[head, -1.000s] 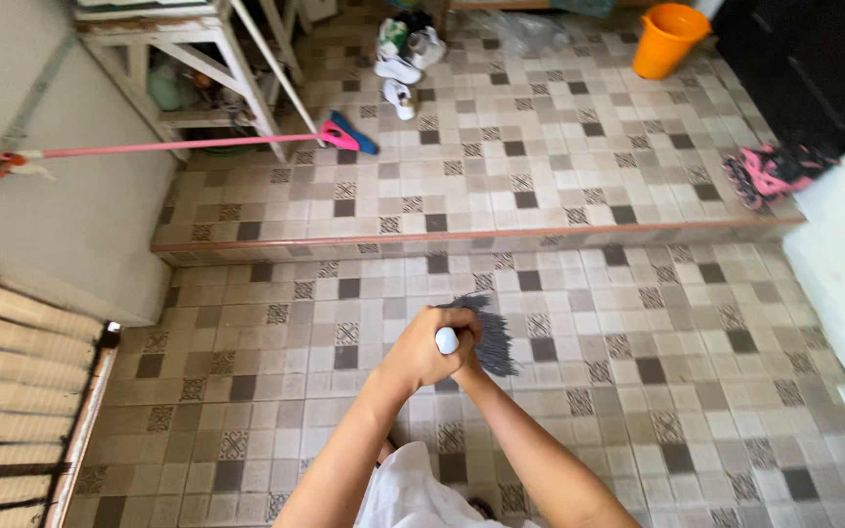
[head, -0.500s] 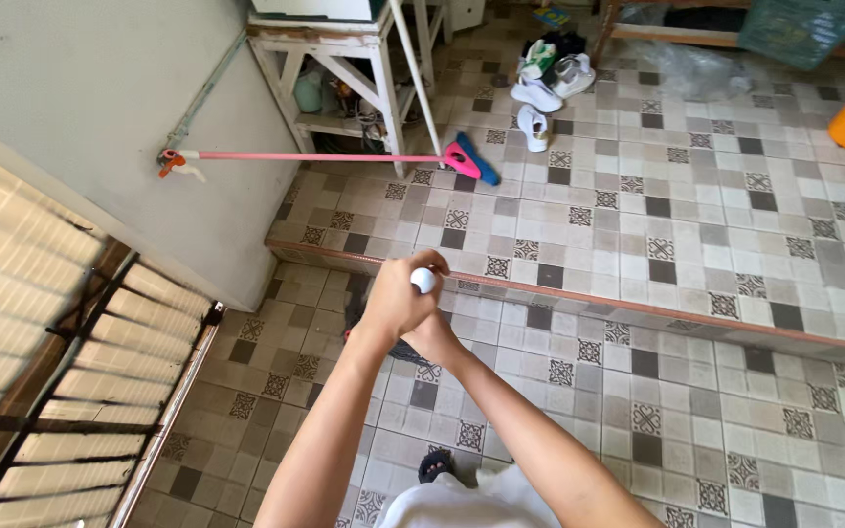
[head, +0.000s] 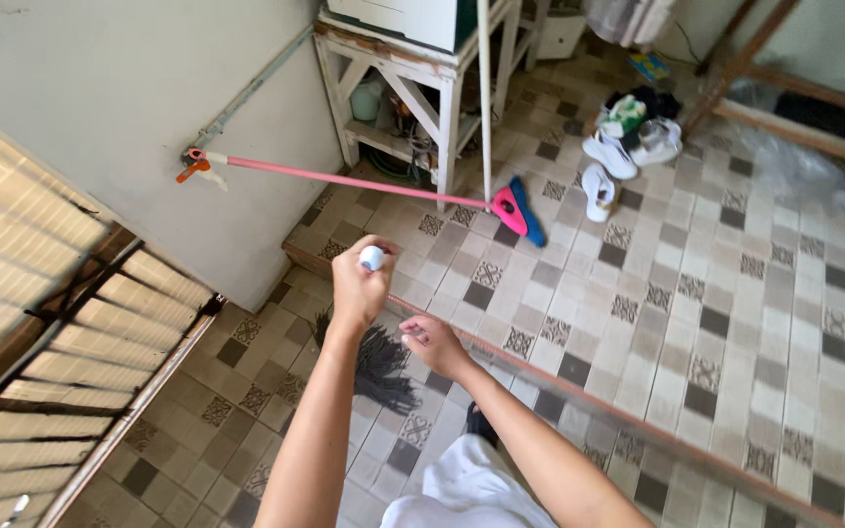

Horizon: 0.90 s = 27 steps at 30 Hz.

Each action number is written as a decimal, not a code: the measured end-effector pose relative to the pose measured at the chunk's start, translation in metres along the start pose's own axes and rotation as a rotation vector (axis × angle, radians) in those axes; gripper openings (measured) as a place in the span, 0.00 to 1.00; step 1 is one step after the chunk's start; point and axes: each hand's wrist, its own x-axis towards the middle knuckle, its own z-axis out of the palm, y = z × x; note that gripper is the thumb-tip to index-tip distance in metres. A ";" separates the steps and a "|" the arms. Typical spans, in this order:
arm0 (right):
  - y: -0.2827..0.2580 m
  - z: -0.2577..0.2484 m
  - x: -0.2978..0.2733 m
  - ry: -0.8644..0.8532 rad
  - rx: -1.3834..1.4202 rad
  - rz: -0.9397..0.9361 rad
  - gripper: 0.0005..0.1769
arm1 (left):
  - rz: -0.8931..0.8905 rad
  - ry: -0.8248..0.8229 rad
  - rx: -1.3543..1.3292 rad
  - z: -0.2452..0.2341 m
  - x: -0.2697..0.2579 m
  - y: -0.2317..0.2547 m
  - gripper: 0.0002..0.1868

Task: The person mops the tiled floor of a cluttered area with a mop, moving between motorcycles, bicycles, and other stored items.

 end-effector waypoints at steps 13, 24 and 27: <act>0.039 -0.128 0.216 -0.053 -0.115 0.091 0.08 | -0.155 0.345 0.075 -0.023 0.148 -0.065 0.06; 0.021 -0.035 0.363 -0.309 -0.031 0.028 0.08 | -0.225 0.510 -0.080 -0.098 0.235 -0.136 0.04; 0.020 -0.013 0.428 -0.306 0.027 0.044 0.08 | -0.217 0.522 -0.140 -0.127 0.276 -0.170 0.05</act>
